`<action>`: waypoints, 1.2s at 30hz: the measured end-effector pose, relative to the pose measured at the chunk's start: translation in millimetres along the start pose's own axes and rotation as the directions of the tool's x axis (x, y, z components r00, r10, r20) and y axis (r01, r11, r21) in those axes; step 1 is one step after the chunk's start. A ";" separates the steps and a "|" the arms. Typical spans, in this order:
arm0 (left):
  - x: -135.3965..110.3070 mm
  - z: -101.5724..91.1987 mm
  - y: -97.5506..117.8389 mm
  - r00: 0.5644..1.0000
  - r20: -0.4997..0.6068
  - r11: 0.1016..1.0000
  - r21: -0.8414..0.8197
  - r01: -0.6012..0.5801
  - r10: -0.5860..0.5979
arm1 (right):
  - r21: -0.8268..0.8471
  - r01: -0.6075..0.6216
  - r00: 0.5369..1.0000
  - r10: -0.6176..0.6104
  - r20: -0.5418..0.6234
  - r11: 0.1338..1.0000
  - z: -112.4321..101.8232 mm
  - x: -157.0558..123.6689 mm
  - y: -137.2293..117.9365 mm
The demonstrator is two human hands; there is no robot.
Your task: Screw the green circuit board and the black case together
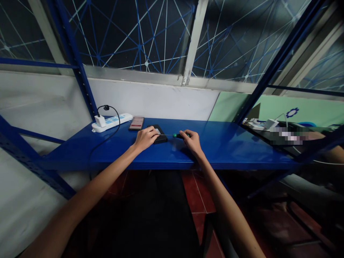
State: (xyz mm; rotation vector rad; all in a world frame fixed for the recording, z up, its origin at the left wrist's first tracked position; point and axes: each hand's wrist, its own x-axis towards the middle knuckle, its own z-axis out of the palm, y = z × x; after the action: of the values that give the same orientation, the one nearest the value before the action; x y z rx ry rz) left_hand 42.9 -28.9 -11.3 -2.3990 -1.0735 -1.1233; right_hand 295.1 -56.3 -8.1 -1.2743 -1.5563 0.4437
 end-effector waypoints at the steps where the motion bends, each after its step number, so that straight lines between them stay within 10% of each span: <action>1: -0.1 0.3 -0.1 1.000 -0.001 1.000 -0.003 0.004 -0.004 | 0.017 -0.004 1.000 0.004 0.000 1.000 0.1 -0.3 -1.1; 10: 3.0 -4.9 0.8 0.995 0.077 0.998 -0.007 0.059 -0.059 | 0.133 -0.076 0.994 0.086 -0.066 0.988 -9.1 -10.7 -3.3; 19: -5.6 4.8 -11.0 0.871 0.489 0.998 0.005 -0.058 0.048 | -0.054 -0.067 0.967 0.051 -0.249 0.996 -35.6 -44.8 11.4; 36: -4.6 -3.9 15.6 0.949 0.292 0.952 0.241 -0.191 0.117 | -0.206 0.025 0.976 -0.069 -0.206 0.978 -33.1 -45.9 3.3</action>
State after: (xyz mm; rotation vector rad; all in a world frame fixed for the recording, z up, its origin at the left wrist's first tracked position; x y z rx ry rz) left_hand 50.2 -44.0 -11.3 -2.4143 -1.0189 -0.5623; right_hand 321.1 -105.5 -19.0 -1.3882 -1.4735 0.1141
